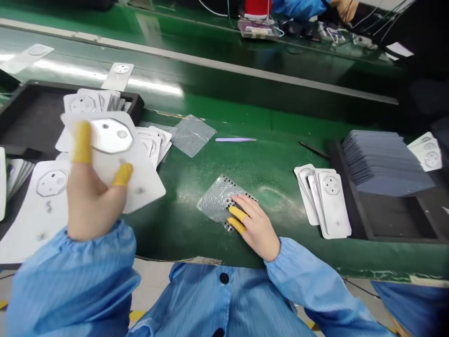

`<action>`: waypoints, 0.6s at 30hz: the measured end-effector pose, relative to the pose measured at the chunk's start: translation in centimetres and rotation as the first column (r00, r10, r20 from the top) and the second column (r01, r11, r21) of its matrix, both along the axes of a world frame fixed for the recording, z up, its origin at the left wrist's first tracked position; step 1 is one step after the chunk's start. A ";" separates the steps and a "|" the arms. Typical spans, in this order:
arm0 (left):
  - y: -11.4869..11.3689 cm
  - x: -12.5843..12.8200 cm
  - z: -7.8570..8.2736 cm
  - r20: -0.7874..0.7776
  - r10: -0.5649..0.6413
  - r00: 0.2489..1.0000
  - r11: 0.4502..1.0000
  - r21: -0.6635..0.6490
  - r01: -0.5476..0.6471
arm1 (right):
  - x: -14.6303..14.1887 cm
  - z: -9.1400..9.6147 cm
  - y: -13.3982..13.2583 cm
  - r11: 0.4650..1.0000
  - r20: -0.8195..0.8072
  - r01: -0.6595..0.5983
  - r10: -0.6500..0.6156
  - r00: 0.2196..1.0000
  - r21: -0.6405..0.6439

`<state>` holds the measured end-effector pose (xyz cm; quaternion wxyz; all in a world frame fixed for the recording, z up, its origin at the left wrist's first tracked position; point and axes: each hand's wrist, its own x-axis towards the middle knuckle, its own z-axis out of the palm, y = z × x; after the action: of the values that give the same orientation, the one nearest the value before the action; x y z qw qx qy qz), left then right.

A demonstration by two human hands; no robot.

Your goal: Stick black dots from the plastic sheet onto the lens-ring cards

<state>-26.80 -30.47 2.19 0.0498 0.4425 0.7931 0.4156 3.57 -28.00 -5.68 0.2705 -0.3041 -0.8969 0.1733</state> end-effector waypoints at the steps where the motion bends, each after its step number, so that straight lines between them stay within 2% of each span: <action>1: -0.7 0.7 -0.3 0.112 -0.042 0.993 0.999 -0.014 0.044 | -0.1 -0.5 0.0 1.000 -0.051 -0.016 0.016 0.999 -0.012; 3: -1.9 2.1 -1.2 0.339 -0.051 0.939 0.982 -0.152 0.108 | 0.3 -0.7 0.2 0.998 -0.156 -0.047 0.039 0.987 -0.052; 5: -2.7 3.6 -2.2 0.515 -0.033 0.856 0.939 -0.277 0.203 | 1.1 0.2 0.4 0.997 -0.249 -0.044 0.026 0.968 -0.069; 7: -3.0 5.2 -3.1 0.685 -0.044 0.727 0.924 -0.248 0.291 | 1.6 1.7 0.5 0.999 -0.307 -0.007 -0.009 0.952 -0.051; 8: -3.0 6.1 -3.4 0.770 -0.060 0.636 0.928 -0.192 0.320 | 1.8 2.4 0.5 1.000 -0.319 0.004 -0.013 0.948 -0.031; 10: -2.9 7.7 -3.7 0.914 -0.096 0.395 0.913 -0.077 0.401 | 2.0 3.6 0.6 1.000 -0.308 -0.015 0.021 0.951 0.022; 12: -2.7 9.2 -3.7 0.978 -0.113 0.176 0.875 0.013 0.485 | 2.1 4.4 0.9 0.992 -0.235 -0.117 0.127 0.964 0.057; 13: -2.6 9.8 -3.6 0.988 -0.115 0.103 0.850 0.044 0.526 | 2.2 4.7 1.1 0.981 -0.178 -0.185 0.192 0.965 0.056; 14: -2.5 10.3 -3.5 0.991 -0.118 0.059 0.830 0.066 0.554 | 2.3 5.0 1.4 0.969 -0.120 -0.244 0.247 0.962 0.037; 15: -2.4 10.7 -3.5 0.991 -0.124 0.047 0.826 0.077 0.559 | 2.4 5.3 1.6 0.958 -0.074 -0.287 0.287 0.955 0.005; 16: -2.4 11.0 -3.5 0.990 -0.127 0.059 0.833 0.074 0.548 | 2.4 5.5 1.8 0.951 -0.054 -0.307 0.305 0.951 -0.032; 18: -2.3 11.6 -3.4 0.985 -0.125 0.119 0.861 0.048 0.506 | 2.1 6.0 1.9 0.958 -0.104 -0.267 0.256 0.961 -0.105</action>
<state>-15.22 -32.82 -1.25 0.6911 0.2265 0.5176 0.4509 5.68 -26.08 0.29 0.2667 -0.1901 -0.9043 0.2738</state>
